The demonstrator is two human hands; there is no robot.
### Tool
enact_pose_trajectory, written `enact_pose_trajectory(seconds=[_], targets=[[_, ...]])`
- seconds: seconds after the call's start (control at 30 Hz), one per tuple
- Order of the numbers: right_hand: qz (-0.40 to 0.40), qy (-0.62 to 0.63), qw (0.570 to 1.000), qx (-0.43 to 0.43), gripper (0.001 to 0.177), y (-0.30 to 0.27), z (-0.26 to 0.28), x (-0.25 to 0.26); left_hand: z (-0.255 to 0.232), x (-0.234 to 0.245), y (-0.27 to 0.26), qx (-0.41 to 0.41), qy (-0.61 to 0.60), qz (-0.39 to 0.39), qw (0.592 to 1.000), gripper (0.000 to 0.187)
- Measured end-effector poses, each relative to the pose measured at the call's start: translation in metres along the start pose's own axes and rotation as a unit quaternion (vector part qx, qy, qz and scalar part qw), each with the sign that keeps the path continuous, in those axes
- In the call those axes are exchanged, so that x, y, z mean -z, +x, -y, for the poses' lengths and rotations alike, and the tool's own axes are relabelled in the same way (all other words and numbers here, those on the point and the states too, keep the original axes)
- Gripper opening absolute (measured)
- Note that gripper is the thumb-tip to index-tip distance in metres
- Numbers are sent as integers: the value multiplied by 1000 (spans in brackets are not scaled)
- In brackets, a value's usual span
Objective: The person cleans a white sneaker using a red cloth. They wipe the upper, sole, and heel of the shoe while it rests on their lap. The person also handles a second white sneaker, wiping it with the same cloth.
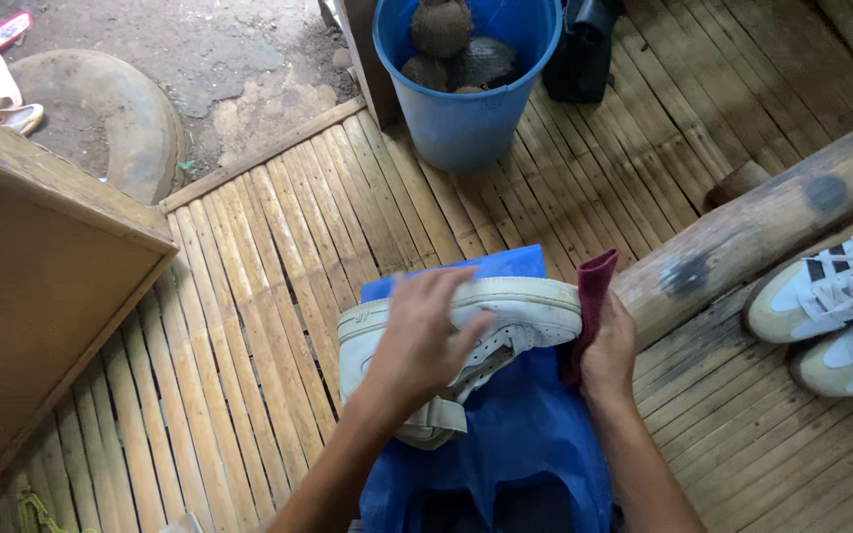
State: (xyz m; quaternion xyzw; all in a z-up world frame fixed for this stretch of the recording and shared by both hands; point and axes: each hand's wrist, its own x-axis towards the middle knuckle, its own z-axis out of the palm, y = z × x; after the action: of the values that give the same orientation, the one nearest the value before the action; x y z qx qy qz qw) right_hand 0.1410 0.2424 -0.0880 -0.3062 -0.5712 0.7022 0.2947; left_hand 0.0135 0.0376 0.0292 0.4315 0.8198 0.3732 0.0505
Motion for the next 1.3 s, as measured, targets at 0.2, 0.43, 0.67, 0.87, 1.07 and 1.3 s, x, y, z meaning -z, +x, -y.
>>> enact_pose_trajectory(seconds=[0.2, 0.43, 0.67, 0.87, 1.07, 1.3], targets=[[3, 19, 1000, 2, 45, -2, 3, 2, -15, -8, 48, 1, 66, 224, 972, 98], [-17, -32, 999, -20, 42, 1, 3, 5, -1, -7, 68, -19, 62, 220, 973, 60], [-30, -38, 997, -56, 45, -3, 0, 8, -2, 33, 70, 9, -84, 167, 982, 52], [-55, -146, 988, -8, 44, -8, 25, -10, -2, 66, 66, 68, -219, 107, 967, 50], [-59, -203, 977, 26, 48, -14, 27, -13, 19, 68, 55, 32, -450, 29, 892, 55], [-47, -194, 980, 20, 49, -17, 22, -14, 64, 54, 28, 53, -544, -29, 837, 55]])
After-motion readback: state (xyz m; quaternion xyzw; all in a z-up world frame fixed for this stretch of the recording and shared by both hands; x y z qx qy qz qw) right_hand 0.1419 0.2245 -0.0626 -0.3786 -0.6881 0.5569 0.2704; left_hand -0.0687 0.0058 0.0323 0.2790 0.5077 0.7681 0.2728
